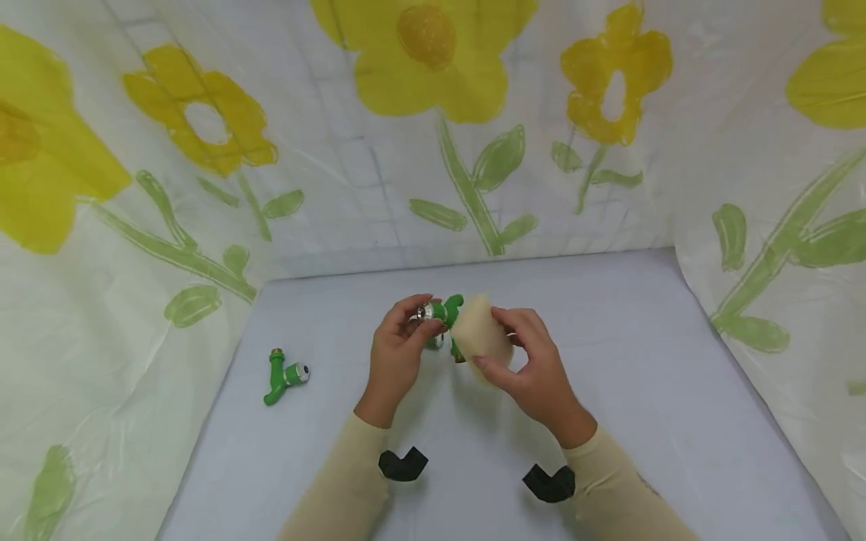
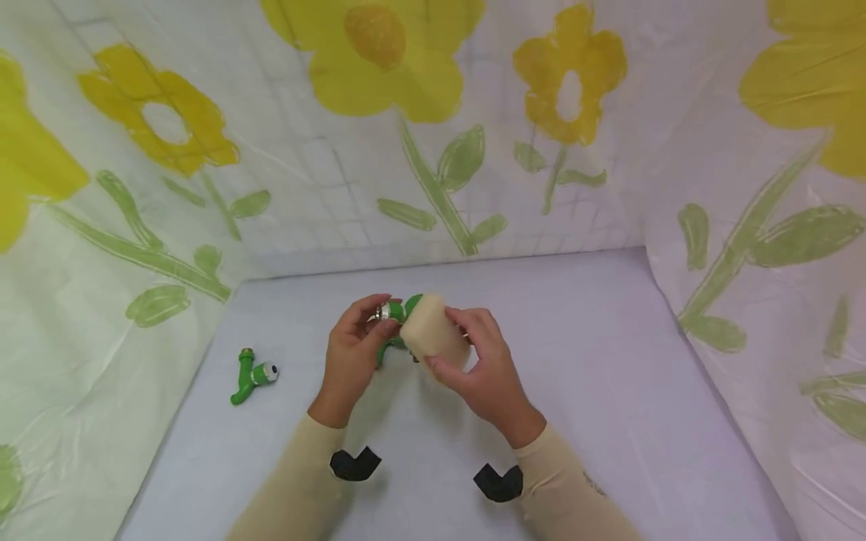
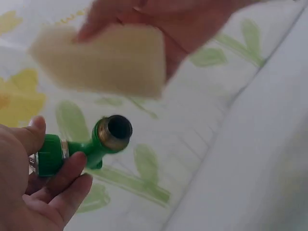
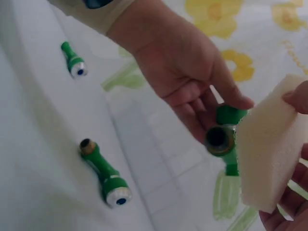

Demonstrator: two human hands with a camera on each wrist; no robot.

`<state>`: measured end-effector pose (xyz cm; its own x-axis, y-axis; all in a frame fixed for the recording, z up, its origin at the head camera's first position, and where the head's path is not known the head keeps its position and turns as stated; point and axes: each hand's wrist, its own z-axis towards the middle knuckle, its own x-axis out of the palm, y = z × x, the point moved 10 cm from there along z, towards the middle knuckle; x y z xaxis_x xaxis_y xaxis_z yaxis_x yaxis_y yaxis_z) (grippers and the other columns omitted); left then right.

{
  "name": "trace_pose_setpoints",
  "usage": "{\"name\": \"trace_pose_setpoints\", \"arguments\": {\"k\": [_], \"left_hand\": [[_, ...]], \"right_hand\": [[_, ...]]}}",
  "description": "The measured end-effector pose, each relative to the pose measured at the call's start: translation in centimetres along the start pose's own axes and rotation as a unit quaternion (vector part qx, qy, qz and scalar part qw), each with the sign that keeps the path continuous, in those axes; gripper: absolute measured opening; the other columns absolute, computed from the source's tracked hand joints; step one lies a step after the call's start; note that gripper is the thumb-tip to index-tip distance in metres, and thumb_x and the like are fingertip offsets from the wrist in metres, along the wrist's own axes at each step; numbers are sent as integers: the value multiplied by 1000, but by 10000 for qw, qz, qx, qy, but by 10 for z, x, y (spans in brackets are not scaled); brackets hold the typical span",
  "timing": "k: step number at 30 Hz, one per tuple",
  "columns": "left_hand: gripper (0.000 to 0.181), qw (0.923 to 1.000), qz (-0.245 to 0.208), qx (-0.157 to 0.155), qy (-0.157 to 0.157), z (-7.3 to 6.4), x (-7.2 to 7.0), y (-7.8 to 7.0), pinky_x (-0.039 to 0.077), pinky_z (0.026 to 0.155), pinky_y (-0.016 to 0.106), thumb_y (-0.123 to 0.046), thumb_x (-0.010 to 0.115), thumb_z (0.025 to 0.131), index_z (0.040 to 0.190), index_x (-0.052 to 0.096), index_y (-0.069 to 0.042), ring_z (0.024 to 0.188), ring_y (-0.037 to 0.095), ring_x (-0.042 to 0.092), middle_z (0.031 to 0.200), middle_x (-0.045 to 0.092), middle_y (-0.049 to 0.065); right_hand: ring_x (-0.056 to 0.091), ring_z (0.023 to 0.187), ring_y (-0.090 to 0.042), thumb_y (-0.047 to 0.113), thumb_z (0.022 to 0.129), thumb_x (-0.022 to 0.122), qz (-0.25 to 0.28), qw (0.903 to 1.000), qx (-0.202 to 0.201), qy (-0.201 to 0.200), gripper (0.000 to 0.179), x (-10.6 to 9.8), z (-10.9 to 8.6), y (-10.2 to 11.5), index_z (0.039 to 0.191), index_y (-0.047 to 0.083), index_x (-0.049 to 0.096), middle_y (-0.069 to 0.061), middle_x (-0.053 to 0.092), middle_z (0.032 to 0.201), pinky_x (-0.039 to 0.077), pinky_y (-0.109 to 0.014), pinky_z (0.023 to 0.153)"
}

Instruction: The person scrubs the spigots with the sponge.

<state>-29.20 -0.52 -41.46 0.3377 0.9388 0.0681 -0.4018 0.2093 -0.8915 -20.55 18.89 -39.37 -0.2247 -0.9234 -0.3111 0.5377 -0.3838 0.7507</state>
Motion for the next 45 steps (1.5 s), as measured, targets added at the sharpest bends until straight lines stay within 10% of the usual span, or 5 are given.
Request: {"name": "trace_pose_setpoints", "arguments": {"k": [14,22,29,36,45], "left_hand": [[38,9955,-882,-315,124,-7,7,-13,62,93,48,-11,67,110,145,63,4,108,29,75,132,69,26],[36,9901,-895,-768,-762,-9,-13,1,63,80,29,-18,71,109,140,69,0,102,21,74,128,73,20],[38,9924,-979,-678,-322,-10,-4,-1,64,88,44,-15,70,109,143,66,2,103,27,76,131,70,23],[32,9920,-729,-837,-605,-12,-13,3,62,79,28,-19,69,111,139,71,-4,102,23,73,129,72,21],[33,9912,-894,-916,-344,-14,-8,5,63,92,43,-12,68,110,140,67,2,110,28,74,133,69,23]], "right_hand": [[56,119,-33,3,86,88,-923,9945,-364,-320,66,4,10,6,147,-3,63,-19,57,128,58,-59,87],[58,118,-26,14,88,90,-554,9906,-674,1055,66,42,-1,21,148,5,64,-9,59,131,60,-46,86],[56,116,-32,8,87,89,-1377,9902,-210,-69,65,17,10,4,145,-2,63,-17,57,128,59,-54,84],[58,120,-29,12,86,90,-732,9867,-1036,1019,67,47,-1,27,147,2,64,-11,59,131,60,-45,87],[57,112,-32,11,86,90,-1630,9862,-277,111,65,22,9,-1,144,-4,64,-17,58,124,59,-51,83]]}}
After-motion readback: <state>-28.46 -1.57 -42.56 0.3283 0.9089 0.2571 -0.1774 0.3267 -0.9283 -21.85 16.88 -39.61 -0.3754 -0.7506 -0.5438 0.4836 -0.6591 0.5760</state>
